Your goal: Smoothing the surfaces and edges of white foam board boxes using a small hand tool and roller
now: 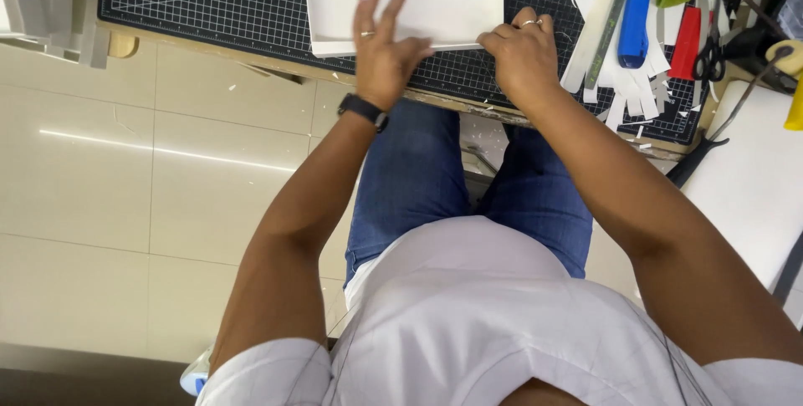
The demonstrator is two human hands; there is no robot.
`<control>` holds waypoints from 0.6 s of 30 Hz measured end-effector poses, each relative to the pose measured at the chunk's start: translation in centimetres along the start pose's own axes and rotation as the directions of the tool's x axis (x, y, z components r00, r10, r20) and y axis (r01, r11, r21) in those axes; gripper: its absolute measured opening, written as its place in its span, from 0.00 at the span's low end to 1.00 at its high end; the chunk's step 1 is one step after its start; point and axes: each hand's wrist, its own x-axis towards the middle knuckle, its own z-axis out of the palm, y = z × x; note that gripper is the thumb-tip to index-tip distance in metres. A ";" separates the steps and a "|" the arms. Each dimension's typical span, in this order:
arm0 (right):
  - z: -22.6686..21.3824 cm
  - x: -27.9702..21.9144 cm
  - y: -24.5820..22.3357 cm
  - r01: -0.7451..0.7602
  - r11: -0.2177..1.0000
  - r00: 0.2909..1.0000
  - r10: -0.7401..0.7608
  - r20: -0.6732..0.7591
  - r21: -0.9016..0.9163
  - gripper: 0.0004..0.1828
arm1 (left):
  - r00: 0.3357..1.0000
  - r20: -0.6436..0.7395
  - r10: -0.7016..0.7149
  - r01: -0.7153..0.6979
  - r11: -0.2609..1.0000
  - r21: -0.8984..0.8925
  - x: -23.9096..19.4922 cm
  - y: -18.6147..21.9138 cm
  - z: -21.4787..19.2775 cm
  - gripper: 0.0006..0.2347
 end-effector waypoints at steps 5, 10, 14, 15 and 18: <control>-3.4 2.8 -3.7 -0.052 0.992 0.993 0.039 0.111 0.117 0.13 | 0.991 0.128 -0.030 0.027 0.999 0.025 0.6 -1.2 -0.9 0.09; -0.7 3.6 -5.9 0.097 0.991 0.954 -0.066 -0.292 0.090 0.04 | 0.985 0.171 -0.026 0.008 0.994 0.107 0.6 -2.2 -0.8 0.04; 0.1 4.2 -5.9 0.039 0.999 0.982 -0.045 -0.184 -0.036 0.03 | 0.999 -0.019 0.039 -0.037 0.993 0.116 -0.9 -2.0 -4.4 0.13; 0.4 4.4 -5.9 0.004 0.999 0.997 -0.007 -0.078 -0.034 0.04 | 0.998 -0.054 -0.017 0.023 0.994 0.107 -1.5 -2.2 -5.4 0.17; -1.2 5.9 -7.9 0.020 0.991 0.996 -0.009 -0.084 0.133 0.14 | 0.998 0.039 -0.056 0.051 0.993 0.106 -1.3 -4.2 -4.9 0.11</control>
